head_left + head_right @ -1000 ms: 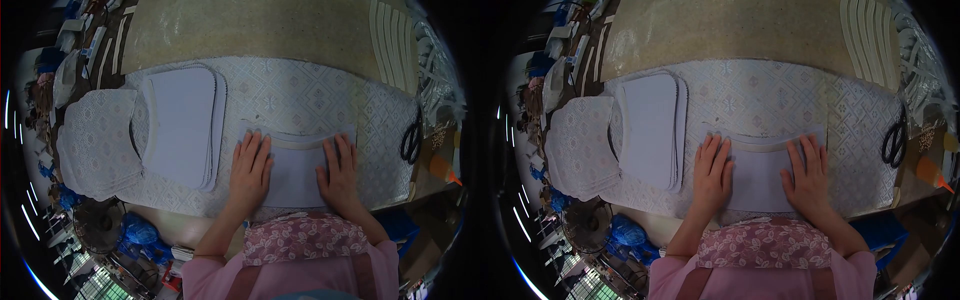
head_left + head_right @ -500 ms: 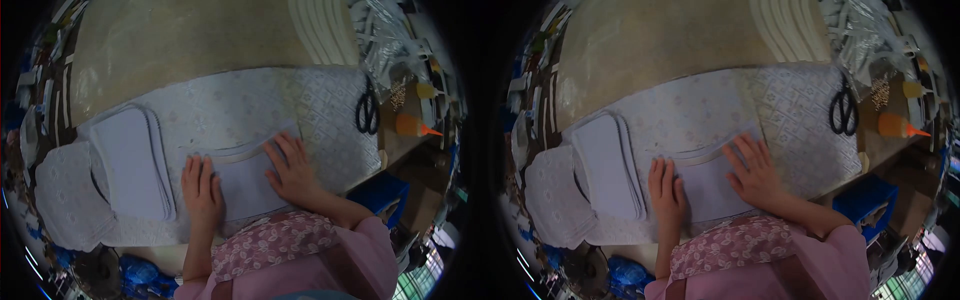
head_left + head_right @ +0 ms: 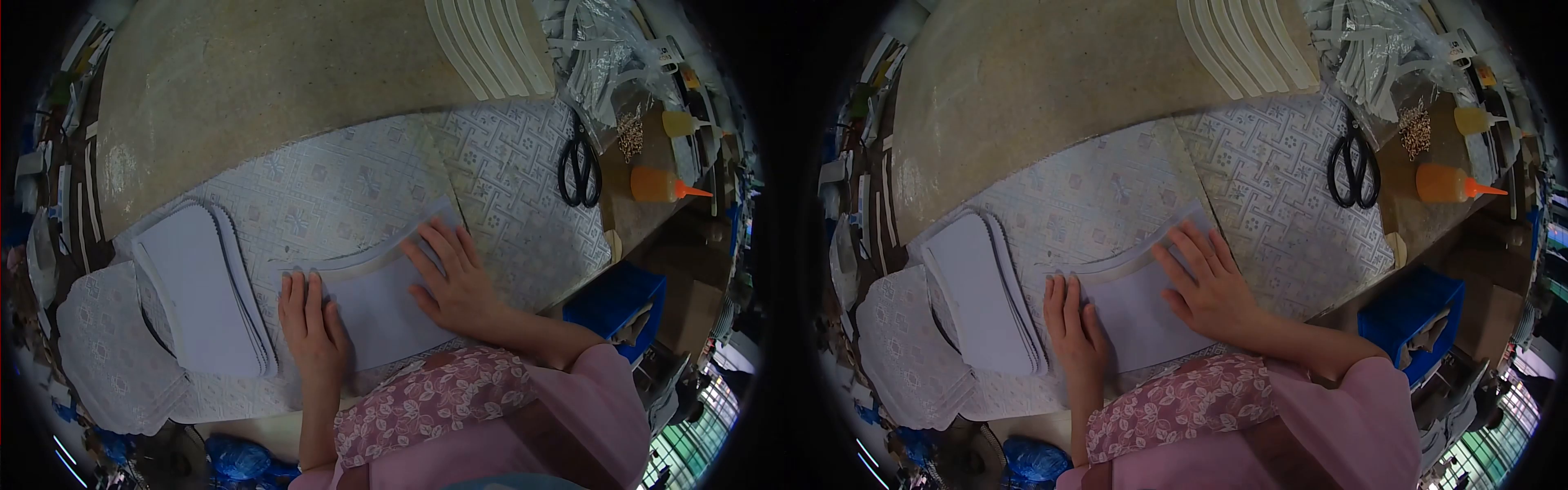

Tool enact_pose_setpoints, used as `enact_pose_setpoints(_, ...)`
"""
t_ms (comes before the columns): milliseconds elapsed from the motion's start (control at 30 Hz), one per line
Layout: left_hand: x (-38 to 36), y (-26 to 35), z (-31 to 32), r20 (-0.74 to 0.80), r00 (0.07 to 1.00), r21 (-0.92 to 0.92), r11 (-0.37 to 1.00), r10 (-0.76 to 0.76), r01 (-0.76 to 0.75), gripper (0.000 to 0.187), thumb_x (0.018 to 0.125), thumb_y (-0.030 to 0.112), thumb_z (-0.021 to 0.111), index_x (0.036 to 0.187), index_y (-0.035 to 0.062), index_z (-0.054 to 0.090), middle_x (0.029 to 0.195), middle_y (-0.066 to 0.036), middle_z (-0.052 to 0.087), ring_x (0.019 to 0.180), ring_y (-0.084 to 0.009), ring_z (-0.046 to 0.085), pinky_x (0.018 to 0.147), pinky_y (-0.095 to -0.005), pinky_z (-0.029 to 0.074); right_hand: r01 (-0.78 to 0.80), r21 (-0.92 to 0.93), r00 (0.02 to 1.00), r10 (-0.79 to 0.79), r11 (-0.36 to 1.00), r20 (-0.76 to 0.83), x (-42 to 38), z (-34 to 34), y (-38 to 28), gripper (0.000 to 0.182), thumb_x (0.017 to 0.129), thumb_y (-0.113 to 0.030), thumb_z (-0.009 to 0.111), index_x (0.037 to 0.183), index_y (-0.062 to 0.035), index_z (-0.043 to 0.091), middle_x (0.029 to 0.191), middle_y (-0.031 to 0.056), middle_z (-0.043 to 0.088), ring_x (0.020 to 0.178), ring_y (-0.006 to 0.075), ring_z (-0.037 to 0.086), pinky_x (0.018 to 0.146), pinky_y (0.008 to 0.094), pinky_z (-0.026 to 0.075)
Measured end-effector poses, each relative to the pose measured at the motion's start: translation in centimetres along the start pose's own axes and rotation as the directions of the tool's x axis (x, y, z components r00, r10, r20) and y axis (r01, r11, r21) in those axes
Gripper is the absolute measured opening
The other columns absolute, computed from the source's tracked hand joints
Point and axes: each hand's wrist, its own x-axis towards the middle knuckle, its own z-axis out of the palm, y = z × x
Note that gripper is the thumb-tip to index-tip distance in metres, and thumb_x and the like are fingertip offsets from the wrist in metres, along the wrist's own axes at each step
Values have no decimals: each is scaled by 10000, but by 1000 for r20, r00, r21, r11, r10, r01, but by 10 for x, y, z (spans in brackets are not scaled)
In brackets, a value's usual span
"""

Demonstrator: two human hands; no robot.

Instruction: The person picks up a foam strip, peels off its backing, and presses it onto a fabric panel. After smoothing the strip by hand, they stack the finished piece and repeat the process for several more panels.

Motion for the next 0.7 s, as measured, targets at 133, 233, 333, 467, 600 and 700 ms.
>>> enact_pose_setpoints(133,0,0,-1,3,1000,-5,1000,0,0,391,981,50,549,1362,-34,575,1440,-244,507,1388,-432,441,1138,-512,365,10,-9,1000,-10,1000,-11,0,0,0,648,907,-258,657,1492,-72,450,1550,188,348,1482,374,313,1190,565,249)
enact_pose_setpoints(233,0,-3,1,-2,1000,-10,1000,8,-8,391,979,47,552,1360,-34,575,1442,-241,506,1392,-431,437,1139,-508,365,14,-23,1000,-14,1000,-13,-1,0,0,639,911,-257,652,1488,-68,455,1547,190,353,1479,376,318,1188,566,253)
enact_pose_setpoints(333,-1,-2,0,7,1000,-6,1000,-3,3,393,979,45,552,1363,-35,571,1445,-239,502,1397,-430,430,1142,-509,361,19,-34,1000,-19,999,-15,-1,1,0,630,916,-257,645,1485,-64,458,1544,193,354,1475,381,321,1185,568,255)
enact_pose_setpoints(467,-1,-2,0,6,1000,-13,1000,-1,2,394,979,40,550,1364,-40,565,1446,-244,496,1401,-433,424,1144,-512,356,20,-32,1000,-20,999,-16,-2,1,1,627,921,-258,639,1487,-61,453,1543,197,352,1475,385,321,1183,571,253)
enact_pose_setpoints(600,0,-1,0,6,1000,-12,1000,0,0,394,978,35,548,1362,-47,563,1441,-252,495,1400,-435,423,1143,-512,356,17,-26,1000,-17,1000,-7,-1,0,0,631,921,-257,639,1489,-60,450,1549,199,344,1475,387,319,1182,571,253)
enact_pose_setpoints(700,1,1,-1,10,1000,-8,1000,-7,7,393,977,32,545,1360,-52,563,1439,-254,495,1398,-436,425,1143,-509,356,15,-26,1000,-15,1000,-3,0,0,0,632,920,-257,639,1490,-60,448,1552,200,342,1475,388,320,1182,569,256)
